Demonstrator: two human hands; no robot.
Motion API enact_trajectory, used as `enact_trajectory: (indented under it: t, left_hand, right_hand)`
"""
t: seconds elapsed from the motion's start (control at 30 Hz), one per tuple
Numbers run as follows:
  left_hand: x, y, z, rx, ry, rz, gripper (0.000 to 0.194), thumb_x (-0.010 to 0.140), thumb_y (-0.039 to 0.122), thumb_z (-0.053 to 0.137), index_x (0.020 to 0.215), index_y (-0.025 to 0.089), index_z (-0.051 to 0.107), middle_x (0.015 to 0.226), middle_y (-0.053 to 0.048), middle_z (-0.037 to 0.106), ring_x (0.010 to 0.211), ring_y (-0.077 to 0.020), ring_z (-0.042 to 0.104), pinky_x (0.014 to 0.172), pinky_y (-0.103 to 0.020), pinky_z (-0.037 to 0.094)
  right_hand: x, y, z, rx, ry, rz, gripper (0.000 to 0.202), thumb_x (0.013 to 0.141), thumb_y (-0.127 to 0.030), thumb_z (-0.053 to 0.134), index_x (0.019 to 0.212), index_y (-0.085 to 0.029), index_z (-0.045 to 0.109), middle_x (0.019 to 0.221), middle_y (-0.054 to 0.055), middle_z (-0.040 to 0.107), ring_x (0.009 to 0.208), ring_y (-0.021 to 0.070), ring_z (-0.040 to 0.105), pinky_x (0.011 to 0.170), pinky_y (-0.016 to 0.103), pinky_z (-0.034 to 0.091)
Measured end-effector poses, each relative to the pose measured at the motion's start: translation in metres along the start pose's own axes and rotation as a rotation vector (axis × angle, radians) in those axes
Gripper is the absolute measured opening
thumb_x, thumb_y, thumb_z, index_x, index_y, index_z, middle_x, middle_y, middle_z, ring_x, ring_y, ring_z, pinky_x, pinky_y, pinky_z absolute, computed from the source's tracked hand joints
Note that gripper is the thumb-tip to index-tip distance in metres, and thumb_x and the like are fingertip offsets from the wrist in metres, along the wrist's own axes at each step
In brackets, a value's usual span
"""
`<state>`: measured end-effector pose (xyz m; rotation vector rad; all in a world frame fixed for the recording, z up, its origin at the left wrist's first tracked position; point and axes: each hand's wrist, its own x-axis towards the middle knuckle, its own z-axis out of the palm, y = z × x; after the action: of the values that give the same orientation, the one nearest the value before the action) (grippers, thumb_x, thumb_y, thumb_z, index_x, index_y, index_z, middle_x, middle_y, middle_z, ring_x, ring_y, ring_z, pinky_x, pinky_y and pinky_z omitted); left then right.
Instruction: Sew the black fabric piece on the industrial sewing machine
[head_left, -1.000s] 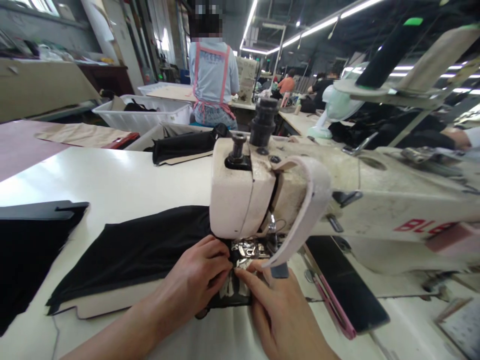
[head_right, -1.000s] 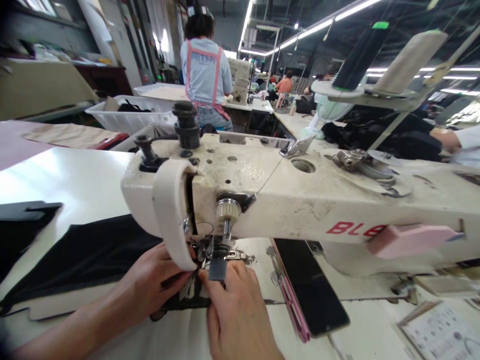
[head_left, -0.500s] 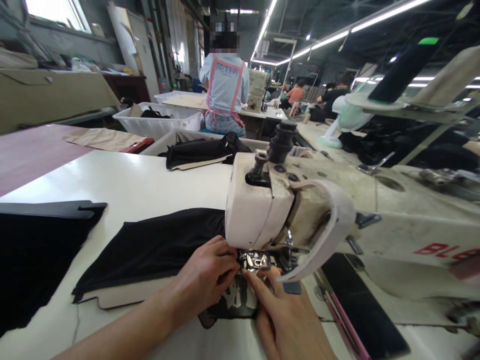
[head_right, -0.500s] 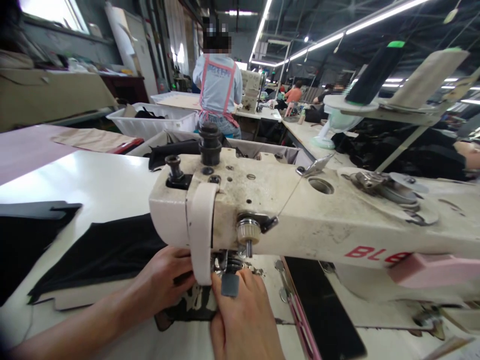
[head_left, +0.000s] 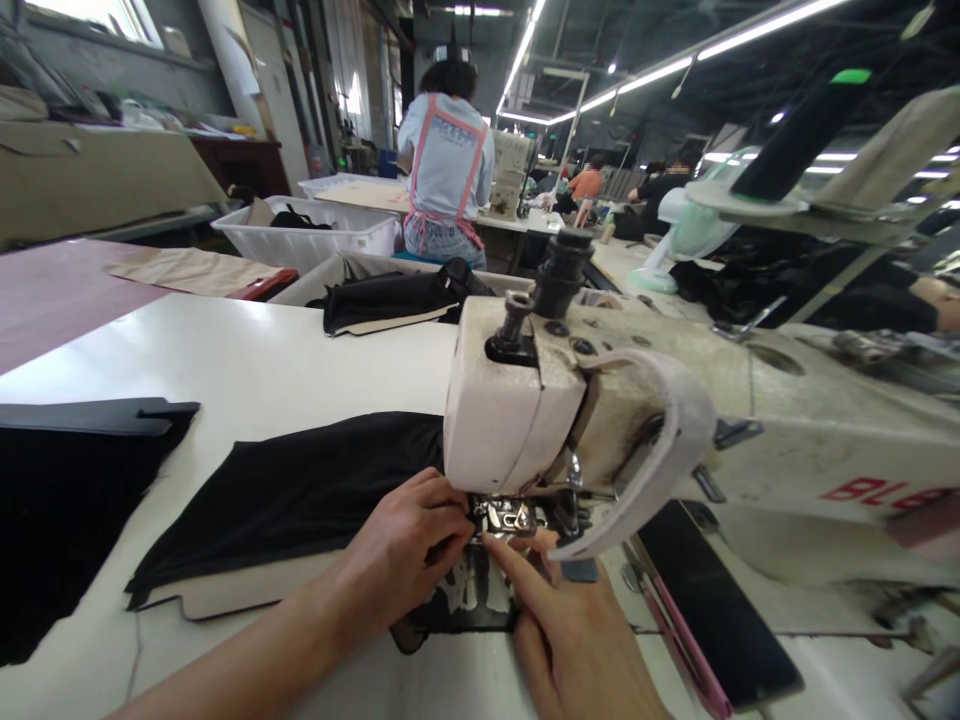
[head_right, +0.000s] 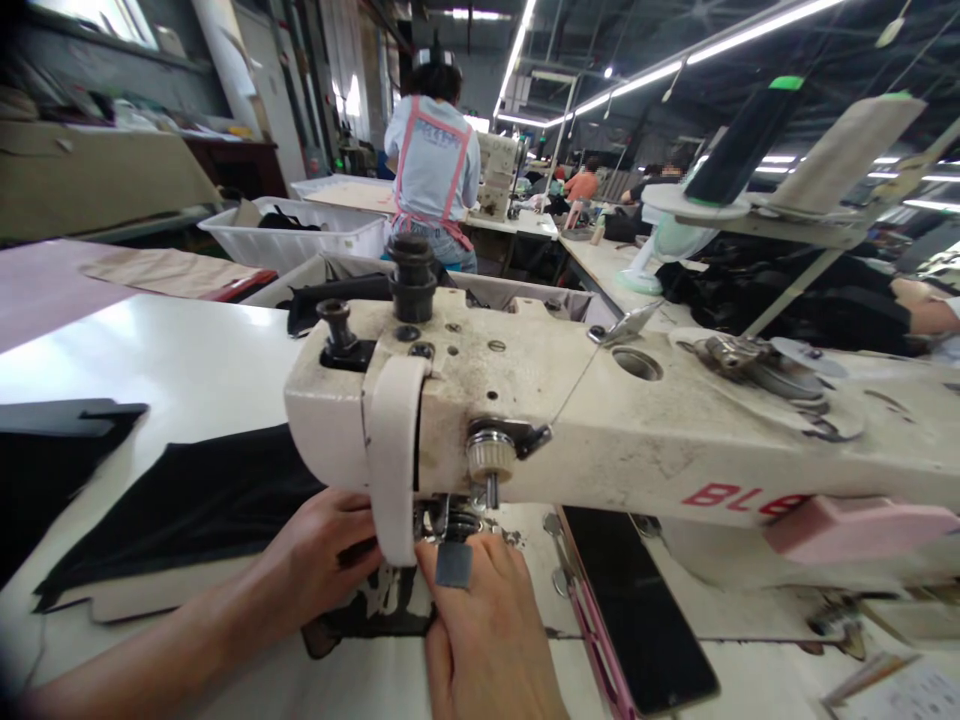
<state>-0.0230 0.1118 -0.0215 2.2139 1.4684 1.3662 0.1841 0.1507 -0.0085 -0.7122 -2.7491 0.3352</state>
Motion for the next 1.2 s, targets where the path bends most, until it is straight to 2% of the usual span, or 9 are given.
enact_trajectory:
  t: [0.23, 0.5, 0.67, 0.87, 1.0, 1.2]
  left_hand:
    - [-0.001, -0.003, 0.001, -0.010, -0.022, -0.015, 0.020, 0.087, 0.009, 0.047, 0.070, 0.014, 0.056, 0.072, -0.002, 0.058, 0.065, -0.0125, 0.051, 0.060, -0.025, 0.036]
    - [-0.001, -0.001, 0.000, -0.038, -0.026, -0.023, 0.021, 0.086, 0.009, 0.046, 0.067, 0.013, 0.054, 0.069, -0.002, 0.056, 0.060, -0.0116, 0.049, 0.054, -0.025, 0.034]
    - [-0.001, -0.002, 0.001, -0.057, -0.029, -0.027, 0.022, 0.086, 0.009, 0.046, 0.067, 0.013, 0.057, 0.070, -0.003, 0.058, 0.061, -0.0118, 0.051, 0.055, -0.024, 0.036]
    - [0.000, -0.003, 0.001, -0.054, -0.035, -0.055, 0.022, 0.084, 0.010, 0.046, 0.067, 0.012, 0.060, 0.071, -0.006, 0.059, 0.062, -0.0138, 0.053, 0.055, -0.025, 0.038]
    - [0.002, -0.002, 0.001, -0.051, -0.049, -0.078, 0.025, 0.086, 0.012, 0.046, 0.066, 0.010, 0.060, 0.074, -0.008, 0.061, 0.068, -0.0165, 0.058, 0.059, -0.026, 0.042]
    - [0.005, -0.005, 0.000, -0.013, -0.036, -0.123, 0.019, 0.083, 0.008, 0.051, 0.069, 0.013, 0.062, 0.074, -0.005, 0.061, 0.073, -0.0174, 0.057, 0.066, -0.026, 0.043]
  right_hand:
    - [0.000, 0.000, 0.003, -0.063, -0.033, 0.005, 0.066, 0.072, -0.003, 0.043, 0.136, -0.019, 0.035, 0.118, 0.015, 0.046, 0.105, 0.0314, 0.043, 0.085, 0.052, 0.046]
    - [0.003, 0.000, 0.004, -0.111, -0.052, -0.016, 0.067, 0.072, -0.004, 0.043, 0.136, -0.018, 0.032, 0.118, 0.016, 0.049, 0.103, 0.0320, 0.045, 0.080, 0.049, 0.048]
    - [0.005, -0.002, 0.005, -0.173, -0.009, -0.024, 0.064, 0.073, -0.007, 0.043, 0.135, -0.019, 0.036, 0.115, 0.014, 0.055, 0.100, 0.0308, 0.047, 0.077, 0.046, 0.049]
    - [0.007, -0.009, 0.009, -0.178, 0.104, 0.095, 0.056, 0.075, -0.008, 0.038, 0.128, -0.025, 0.047, 0.118, 0.009, 0.058, 0.104, 0.0284, 0.049, 0.080, 0.044, 0.047]
    - [0.009, -0.012, 0.010, -0.184, 0.128, 0.101, 0.056, 0.074, -0.009, 0.039, 0.128, -0.025, 0.048, 0.118, 0.009, 0.058, 0.106, 0.0291, 0.048, 0.082, 0.045, 0.046]
    - [0.009, -0.010, 0.009, -0.175, 0.119, 0.082, 0.059, 0.073, -0.009, 0.042, 0.131, -0.024, 0.045, 0.117, 0.011, 0.057, 0.105, 0.0304, 0.048, 0.084, 0.049, 0.048]
